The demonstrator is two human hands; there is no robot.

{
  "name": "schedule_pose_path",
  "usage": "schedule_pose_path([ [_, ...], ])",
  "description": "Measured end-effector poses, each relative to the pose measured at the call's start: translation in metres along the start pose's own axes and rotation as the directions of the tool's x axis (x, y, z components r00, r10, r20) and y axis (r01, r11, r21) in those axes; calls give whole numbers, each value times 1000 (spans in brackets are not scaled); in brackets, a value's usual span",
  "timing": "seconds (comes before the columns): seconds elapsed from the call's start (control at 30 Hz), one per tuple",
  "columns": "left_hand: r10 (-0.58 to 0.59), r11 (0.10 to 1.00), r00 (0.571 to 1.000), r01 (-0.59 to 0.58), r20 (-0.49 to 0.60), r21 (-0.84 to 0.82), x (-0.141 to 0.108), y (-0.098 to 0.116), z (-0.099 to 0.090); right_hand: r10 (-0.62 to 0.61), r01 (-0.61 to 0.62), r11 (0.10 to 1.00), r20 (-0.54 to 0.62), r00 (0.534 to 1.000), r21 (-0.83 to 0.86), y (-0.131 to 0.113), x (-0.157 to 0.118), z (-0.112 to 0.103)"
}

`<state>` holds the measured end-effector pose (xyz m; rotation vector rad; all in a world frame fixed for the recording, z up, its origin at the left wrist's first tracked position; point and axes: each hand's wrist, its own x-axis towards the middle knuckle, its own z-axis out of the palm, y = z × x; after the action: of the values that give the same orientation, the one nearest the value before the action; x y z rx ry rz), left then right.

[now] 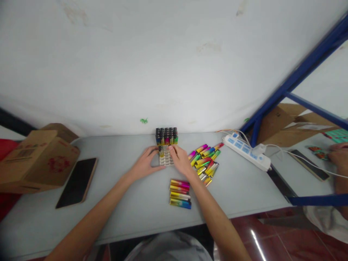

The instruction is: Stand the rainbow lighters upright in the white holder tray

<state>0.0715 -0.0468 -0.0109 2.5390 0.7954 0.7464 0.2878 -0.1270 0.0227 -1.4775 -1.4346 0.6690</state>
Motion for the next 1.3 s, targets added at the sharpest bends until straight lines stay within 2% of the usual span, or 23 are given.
schedule_pose_path([
  [0.13, -20, 1000, 1000, 20, 3, -15, 0, 2, -1, -173, 173, 981, 17, 985, -87, -4, -1, -4],
  [0.23, -25, 999, 1000, 26, 5, -24, 0, 2, -1, -243, 241, 957, 5, 970, -161, -5, -2, -4],
  [0.43, -29, 999, 1000, 29, -2, -42, -1, 2, 0, -226, 226, 956, 20, 974, -188, -1, -4, 1],
  [0.6, -23, 999, 1000, 23, 8, -44, 0, 5, -3, -225, 246, 923, 106, 969, -295, 1, -1, 6],
  [0.73, -24, 999, 1000, 24, 9, -39, 1, 5, -4, -218, 272, 838, 166, 962, -474, -7, 0, 12],
  [0.87, -19, 999, 1000, 19, 15, -32, 1, 5, -4, -162, 224, 745, 155, 975, -628, -14, -1, 14],
  [0.97, -24, 999, 1000, 24, 11, -25, 1, 4, -3, -133, 217, 781, 184, 974, -586, -16, -5, -1],
  [1.07, -17, 1000, 1000, 17, 3, -26, 1, 3, -2, -152, 231, 848, 199, 968, -477, -20, -20, -29],
  [1.13, -12, 999, 1000, 12, 4, -31, 1, 3, -1, -152, 240, 877, 233, 961, -417, -23, -39, -48],
  [1.2, -17, 999, 1000, 17, 8, -38, 1, 2, -1, -126, 228, 876, 255, 959, -425, -24, -63, -61],
  [1.3, -27, 999, 1000, 27, 10, -41, 1, 2, -1, -68, 192, 852, 261, 963, -487, -18, -97, -67],
])
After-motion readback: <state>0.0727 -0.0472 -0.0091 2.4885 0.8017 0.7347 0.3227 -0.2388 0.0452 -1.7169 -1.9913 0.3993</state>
